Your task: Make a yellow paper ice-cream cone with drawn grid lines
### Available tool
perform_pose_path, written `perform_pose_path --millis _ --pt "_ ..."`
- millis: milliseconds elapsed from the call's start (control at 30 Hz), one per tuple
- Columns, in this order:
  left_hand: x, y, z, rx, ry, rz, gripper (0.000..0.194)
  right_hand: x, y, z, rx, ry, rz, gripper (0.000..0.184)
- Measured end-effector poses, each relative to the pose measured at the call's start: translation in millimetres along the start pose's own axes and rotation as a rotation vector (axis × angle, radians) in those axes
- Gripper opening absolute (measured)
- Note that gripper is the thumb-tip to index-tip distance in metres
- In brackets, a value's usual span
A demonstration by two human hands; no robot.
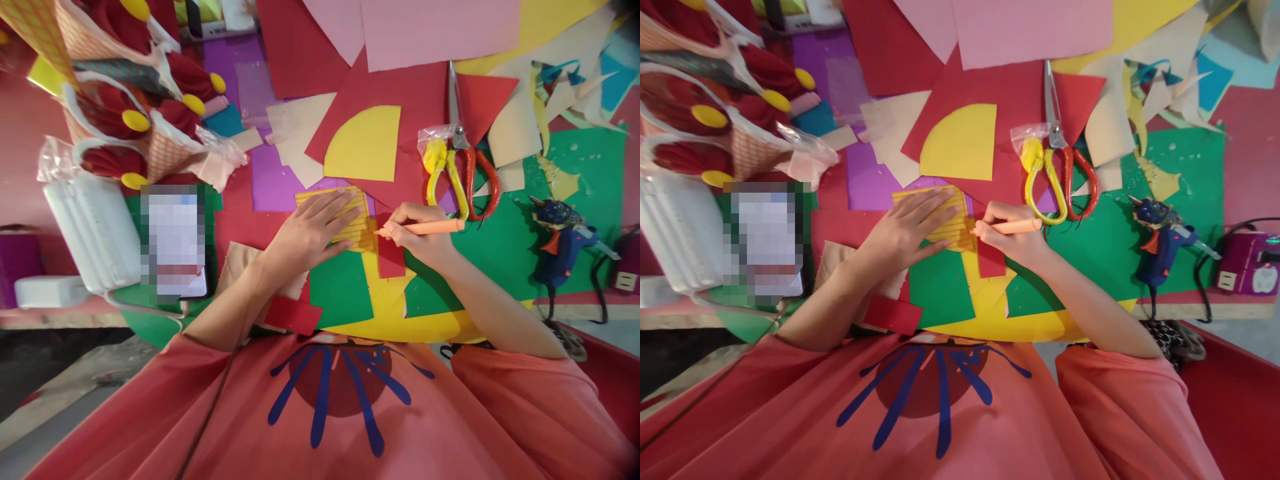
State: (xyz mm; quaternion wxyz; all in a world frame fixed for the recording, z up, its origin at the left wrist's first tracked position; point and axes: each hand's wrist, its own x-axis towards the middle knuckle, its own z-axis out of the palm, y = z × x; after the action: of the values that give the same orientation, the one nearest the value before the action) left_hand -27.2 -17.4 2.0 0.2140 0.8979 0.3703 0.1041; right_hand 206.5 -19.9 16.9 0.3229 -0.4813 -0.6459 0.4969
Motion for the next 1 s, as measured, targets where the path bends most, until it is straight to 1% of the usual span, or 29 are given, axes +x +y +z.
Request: perform_pose_path --millis 133,267,433,533,633,767,900,1000 --pt "0.2 -0.1 -0.6 0.003 -0.004 -0.002 0.049 0.2 0.3 1.2 -0.099 -0.018 -0.033 0.032" --pt "0.2 0.2 -0.8 0.005 0.002 -0.003 0.05 0.5 1.4 2.4 -0.128 -0.031 -0.062 0.032" --pt "0.1 -0.1 -0.1 0.007 0.015 0.009 0.05 -0.3 0.6 2.0 -0.146 -0.072 -0.047 0.033" --pt "0.0 -0.4 0.1 0.009 0.014 0.013 0.05 -0.2 -1.0 1.2 -0.125 -0.114 -0.013 0.033" --pt "0.1 -0.1 -0.6 -0.005 0.012 0.006 0.05 0.3 -1.5 1.3 -0.095 -0.087 0.017 0.033" --pt "0.3 0.6 -1.1 0.006 0.012 0.007 0.05 0.1 -0.4 2.7 -0.112 -0.05 -0.018 0.032" --pt "0.3 -0.2 -0.3 0.023 0.028 0.021 0.05 -0.7 0.4 2.9 -0.163 -0.061 -0.033 0.031" --pt "0.4 -0.9 0.2 0.016 0.018 0.014 0.05 -0.9 0.5 2.0 -0.178 -0.094 -0.03 0.03"
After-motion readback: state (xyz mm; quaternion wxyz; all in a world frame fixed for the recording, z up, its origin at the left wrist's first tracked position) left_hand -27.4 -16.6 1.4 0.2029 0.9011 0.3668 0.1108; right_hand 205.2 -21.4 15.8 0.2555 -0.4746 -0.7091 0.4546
